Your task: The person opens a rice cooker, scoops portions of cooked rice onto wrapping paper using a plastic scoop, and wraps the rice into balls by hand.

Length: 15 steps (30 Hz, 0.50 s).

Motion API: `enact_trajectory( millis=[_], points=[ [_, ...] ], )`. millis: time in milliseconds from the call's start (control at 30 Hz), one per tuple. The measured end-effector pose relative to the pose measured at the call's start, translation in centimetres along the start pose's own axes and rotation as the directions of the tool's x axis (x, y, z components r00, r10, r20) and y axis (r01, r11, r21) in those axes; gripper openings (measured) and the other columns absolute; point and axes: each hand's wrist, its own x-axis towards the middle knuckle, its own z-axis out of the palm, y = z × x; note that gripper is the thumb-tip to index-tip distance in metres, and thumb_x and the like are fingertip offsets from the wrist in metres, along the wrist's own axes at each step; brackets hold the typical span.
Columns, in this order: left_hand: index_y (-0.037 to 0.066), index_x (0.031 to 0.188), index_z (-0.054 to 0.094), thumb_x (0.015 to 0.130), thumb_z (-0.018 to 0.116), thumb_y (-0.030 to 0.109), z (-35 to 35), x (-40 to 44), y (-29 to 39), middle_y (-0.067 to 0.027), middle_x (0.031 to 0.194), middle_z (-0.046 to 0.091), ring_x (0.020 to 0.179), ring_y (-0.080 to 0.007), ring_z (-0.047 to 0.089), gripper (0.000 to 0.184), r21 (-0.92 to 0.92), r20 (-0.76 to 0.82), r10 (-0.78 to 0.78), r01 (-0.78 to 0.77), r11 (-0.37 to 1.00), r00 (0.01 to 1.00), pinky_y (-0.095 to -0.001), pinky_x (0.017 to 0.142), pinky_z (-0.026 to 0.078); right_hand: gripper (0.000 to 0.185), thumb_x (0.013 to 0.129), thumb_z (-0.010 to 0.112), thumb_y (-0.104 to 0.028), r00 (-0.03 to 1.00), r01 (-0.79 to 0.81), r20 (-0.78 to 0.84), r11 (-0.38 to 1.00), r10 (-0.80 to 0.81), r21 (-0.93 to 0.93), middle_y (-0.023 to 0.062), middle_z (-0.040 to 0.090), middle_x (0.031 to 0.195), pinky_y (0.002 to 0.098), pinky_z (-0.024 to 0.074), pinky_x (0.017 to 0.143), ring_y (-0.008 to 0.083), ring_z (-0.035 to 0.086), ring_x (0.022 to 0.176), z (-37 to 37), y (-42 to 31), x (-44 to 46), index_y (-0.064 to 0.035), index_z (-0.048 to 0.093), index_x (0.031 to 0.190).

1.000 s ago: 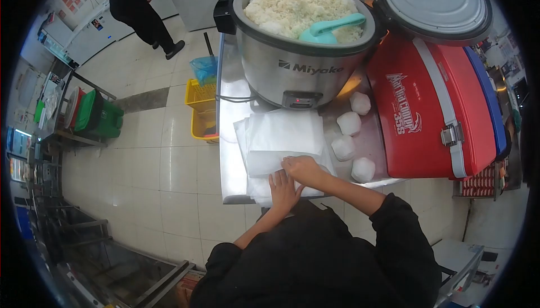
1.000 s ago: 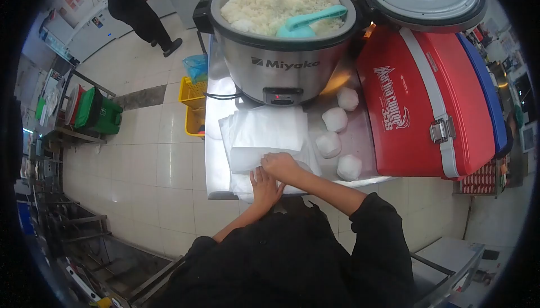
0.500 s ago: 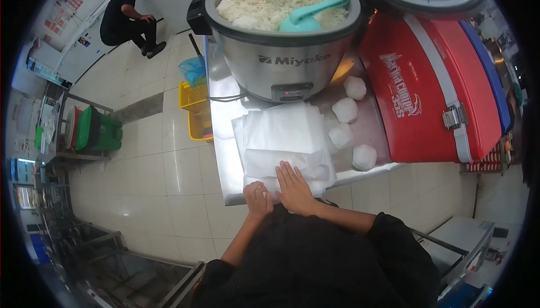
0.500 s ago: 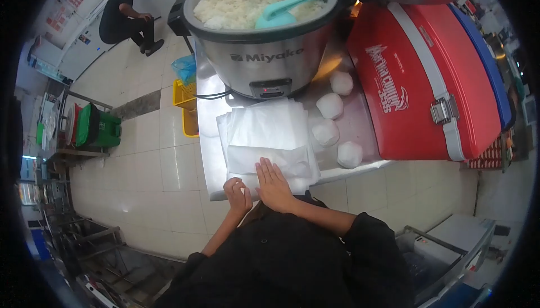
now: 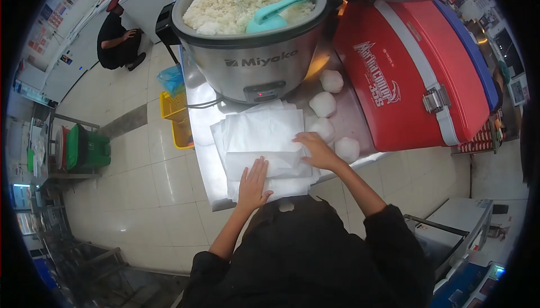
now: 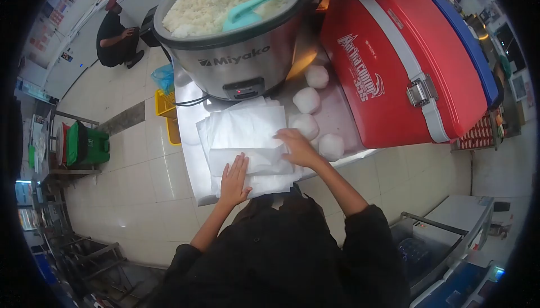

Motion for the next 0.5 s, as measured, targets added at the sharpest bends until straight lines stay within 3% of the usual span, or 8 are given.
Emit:
enact_trajectory(
  millis=[33,67,133,167,333,367,400,500],
  points=[
    [0.003,0.138,0.024,0.081,0.025,0.066,-0.2,-0.1,-0.1,-0.0164,0.142,0.025,0.131,-0.0306,0.026,0.085,0.016,0.014,0.004,-0.004,1.000,1.000,-0.0507,0.101,0.023,0.020,0.065,0.057,0.001,0.974,0.157,0.150,0.981,-0.173,0.111,0.0135,0.058,0.089,0.0364,0.0442,0.078,0.0325,0.055,0.085,1.0,0.8,0.7,-0.0019,0.053,0.084],
    [0.003,0.138,0.024,0.081,0.026,0.065,-0.4,-0.2,-0.2,-0.0160,0.142,0.025,0.131,-0.0300,0.025,0.084,0.035,0.029,0.007,-0.008,0.999,1.000,-0.0506,0.102,0.021,0.020,0.065,0.057,0.001,0.974,0.156,0.146,0.981,-0.172,0.114,0.0135,0.058,0.089,0.0364,0.0442,0.078,0.0325,0.055,0.085,1.4,1.7,1.1,-0.0019,0.053,0.084],
    [0.003,0.138,0.024,0.082,0.027,0.064,-0.5,-0.3,-0.2,-0.0156,0.142,0.025,0.131,-0.0294,0.025,0.083,0.043,0.042,0.002,-0.004,0.999,0.999,-0.0504,0.102,0.020,0.017,0.064,0.054,0.000,0.834,-0.093,0.552,0.989,0.012,0.119,0.0136,0.057,0.082,0.0379,0.0447,0.070,0.0321,0.055,0.077,1.8,2.9,1.2,-0.0035,0.054,0.081],
    [0.003,0.138,0.024,0.082,0.028,0.063,-0.6,-0.2,-0.3,-0.0151,0.143,0.025,0.132,-0.0288,0.025,0.082,0.046,0.052,-0.002,-0.001,0.999,0.999,-0.0502,0.102,0.020,0.017,0.064,0.054,0.000,0.836,-0.096,0.549,0.988,0.013,0.122,0.0136,0.057,0.082,0.0379,0.0447,0.070,0.0321,0.055,0.077,1.3,3.5,0.6,-0.0035,0.054,0.081],
    [0.003,0.137,0.024,0.084,0.032,0.058,-0.1,-0.4,-0.6,-0.0137,0.143,0.026,0.132,-0.0275,0.025,0.077,0.035,0.052,0.001,-0.003,0.999,0.999,-0.0502,0.103,0.018,0.009,0.066,0.054,0.000,0.915,-0.232,0.263,0.933,0.305,-0.276,0.0145,0.055,0.080,0.0397,0.0431,0.063,0.0320,0.055,0.074,-4.5,0.5,-3.1,-0.0024,0.051,0.075],
    [0.003,0.137,0.025,0.084,0.033,0.056,-0.2,-0.3,-0.6,-0.0133,0.143,0.026,0.132,-0.0271,0.024,0.075,0.042,0.050,0.009,-0.011,0.999,0.999,-0.0501,0.103,0.018,0.008,0.070,0.054,0.000,0.957,-0.267,0.031,0.920,0.287,-0.287,0.0147,0.054,0.081,0.0398,0.0424,0.064,0.0321,0.054,0.075,-3.9,-1.3,-2.8,-0.0012,0.050,0.077],
    [0.003,0.137,0.025,0.084,0.033,0.056,-0.3,-0.3,-0.6,-0.0133,0.143,0.026,0.132,-0.0271,0.024,0.075,0.041,0.055,0.008,-0.010,0.999,0.998,-0.0501,0.103,0.018,0.007,0.073,0.053,0.000,0.945,-0.307,-0.205,0.907,0.255,-0.287,0.0149,0.052,0.082,0.0398,0.0417,0.065,0.0323,0.052,0.075,-2.6,-3.1,-2.6,-0.0001,0.049,0.078],
    [0.004,0.137,0.026,0.085,0.037,0.050,0.1,-0.2,-0.8,-0.0125,0.143,0.025,0.132,-0.0263,0.024,0.070,0.069,0.075,-0.002,-0.003,0.998,0.997,-0.0517,0.103,0.016,0.026,0.075,0.056,-0.008,0.990,-0.053,-0.125,0.993,0.066,0.104,0.0238,0.052,0.110,0.0397,0.0399,0.092,0.0369,0.050,0.105,4.1,-10.0,-2.4,0.0100,0.053,0.093]
  ],
)
